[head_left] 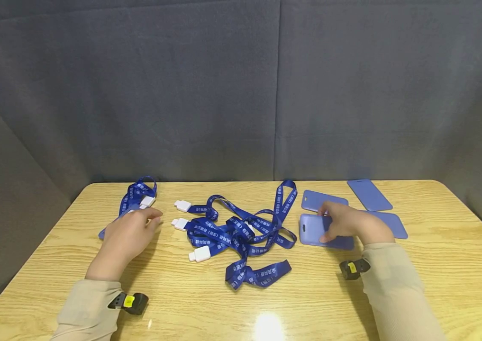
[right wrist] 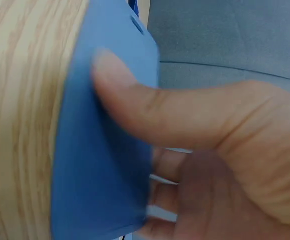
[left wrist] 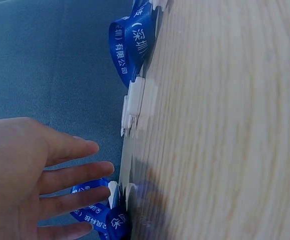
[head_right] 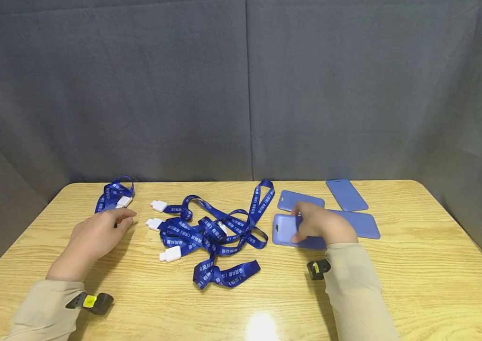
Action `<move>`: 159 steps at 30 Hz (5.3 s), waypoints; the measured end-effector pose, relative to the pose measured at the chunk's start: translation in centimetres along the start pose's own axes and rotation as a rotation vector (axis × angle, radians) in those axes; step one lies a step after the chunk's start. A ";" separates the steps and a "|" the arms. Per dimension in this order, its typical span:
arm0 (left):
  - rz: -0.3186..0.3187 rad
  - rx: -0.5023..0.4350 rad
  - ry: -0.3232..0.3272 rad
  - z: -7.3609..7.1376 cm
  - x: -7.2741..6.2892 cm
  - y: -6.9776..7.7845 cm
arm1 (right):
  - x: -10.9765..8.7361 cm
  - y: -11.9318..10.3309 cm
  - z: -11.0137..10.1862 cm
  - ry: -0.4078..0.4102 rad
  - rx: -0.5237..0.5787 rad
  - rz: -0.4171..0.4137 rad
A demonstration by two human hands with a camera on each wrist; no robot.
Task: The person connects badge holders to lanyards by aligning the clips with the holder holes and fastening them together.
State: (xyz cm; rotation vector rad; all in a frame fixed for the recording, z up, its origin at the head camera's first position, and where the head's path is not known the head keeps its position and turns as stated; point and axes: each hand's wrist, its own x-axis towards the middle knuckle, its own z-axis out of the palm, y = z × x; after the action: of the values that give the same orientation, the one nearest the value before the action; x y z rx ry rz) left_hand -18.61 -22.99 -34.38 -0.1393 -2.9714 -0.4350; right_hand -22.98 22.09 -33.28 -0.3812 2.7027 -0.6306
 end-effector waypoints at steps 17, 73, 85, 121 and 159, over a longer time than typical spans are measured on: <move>-0.001 0.001 0.011 0.1 0.0 0.1 | 0.3 -1.3 -0.5 0.276 -0.054 -0.101; -0.005 0.016 0.008 0.5 0.1 0.1 | -0.4 -5.7 -1.5 0.383 1.403 -0.138; -0.013 0.012 -0.010 0.5 0.0 0.3 | -0.4 -4.8 -2.0 0.169 2.014 -0.188; 0.006 0.011 0.005 0.7 -0.1 0.2 | -2.2 -0.3 -1.8 0.420 0.115 -0.152; 0.015 0.013 0.003 0.8 -0.2 0.6 | -2.7 1.3 2.3 0.132 -0.041 -0.257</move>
State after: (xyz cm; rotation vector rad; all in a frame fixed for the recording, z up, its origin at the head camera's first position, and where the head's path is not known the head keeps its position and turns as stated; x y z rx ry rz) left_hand -18.48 -22.21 -35.04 -0.1591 -2.9682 -0.4132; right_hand -19.89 23.23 -35.07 -0.7311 2.8194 -0.6926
